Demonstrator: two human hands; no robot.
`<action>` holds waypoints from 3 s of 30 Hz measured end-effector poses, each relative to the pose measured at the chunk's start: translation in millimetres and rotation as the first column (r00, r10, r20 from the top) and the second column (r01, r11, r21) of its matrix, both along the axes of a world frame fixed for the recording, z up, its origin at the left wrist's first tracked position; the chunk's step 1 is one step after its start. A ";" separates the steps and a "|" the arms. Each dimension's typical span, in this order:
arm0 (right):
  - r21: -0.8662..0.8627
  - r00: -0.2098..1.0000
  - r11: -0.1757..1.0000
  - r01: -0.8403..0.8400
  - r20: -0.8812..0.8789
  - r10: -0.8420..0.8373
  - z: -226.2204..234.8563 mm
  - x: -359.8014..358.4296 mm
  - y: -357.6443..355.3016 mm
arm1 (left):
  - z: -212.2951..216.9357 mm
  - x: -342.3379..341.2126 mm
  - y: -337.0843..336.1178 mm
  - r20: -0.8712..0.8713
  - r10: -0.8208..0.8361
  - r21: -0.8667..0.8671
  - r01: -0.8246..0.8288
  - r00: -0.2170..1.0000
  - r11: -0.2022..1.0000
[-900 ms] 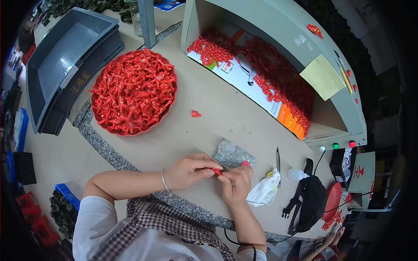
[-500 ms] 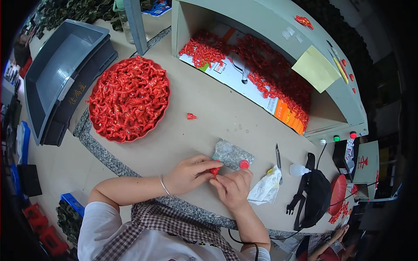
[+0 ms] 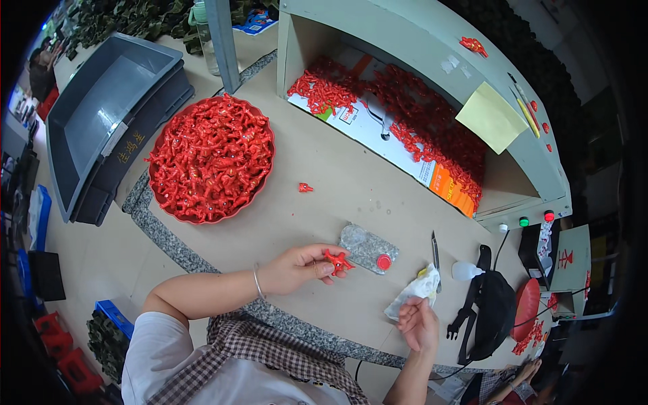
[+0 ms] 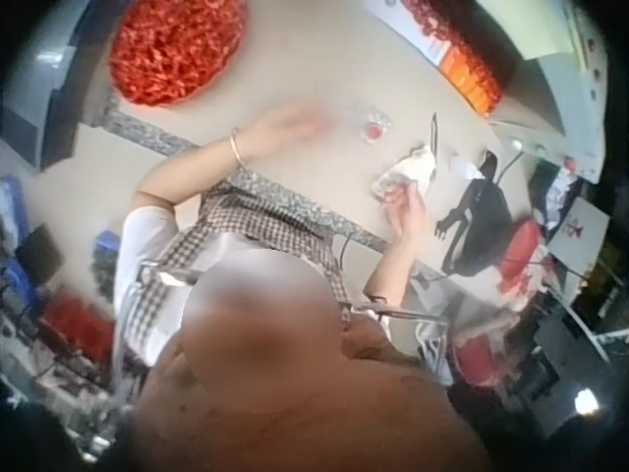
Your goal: The person assembles small plastic toy figures by attaching components together by hand.
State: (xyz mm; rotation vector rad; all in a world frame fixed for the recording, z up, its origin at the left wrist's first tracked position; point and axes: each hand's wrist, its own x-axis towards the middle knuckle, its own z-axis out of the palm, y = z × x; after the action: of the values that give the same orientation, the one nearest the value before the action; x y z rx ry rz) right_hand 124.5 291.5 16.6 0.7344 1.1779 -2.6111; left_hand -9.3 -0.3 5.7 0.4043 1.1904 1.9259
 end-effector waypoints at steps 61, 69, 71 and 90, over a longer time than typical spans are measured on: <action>0.478 0.862 0.767 0.429 -0.469 -0.190 -9.6 -50.9 -24.9 | 12.1 -274.6 37.2 -0.613 -0.789 -0.434 -0.850 0.037 0.298; 0.481 0.855 0.755 0.445 -0.478 -0.200 -10.8 -52.7 -20.6 | 20.9 -265.4 114.2 -0.961 -0.271 -0.165 -0.668 -0.058 0.726; 0.465 0.856 0.763 0.448 -0.470 -0.215 -12.5 -54.8 -22.7 | 14.9 -267.0 130.7 -0.973 -0.232 -0.162 -0.695 -0.007 0.701; 0.513 0.851 0.706 0.488 -0.459 -0.255 -13.6 -57.7 -20.1 | -8.1 -247.2 142.3 -0.937 -0.085 -0.319 -0.732 0.339 0.602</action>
State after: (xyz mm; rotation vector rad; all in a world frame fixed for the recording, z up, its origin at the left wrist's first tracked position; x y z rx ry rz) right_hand 66.8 271.5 3.0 0.6665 2.2943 -2.7509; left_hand -256.5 142.0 -2.4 0.8421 2.9104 1.2327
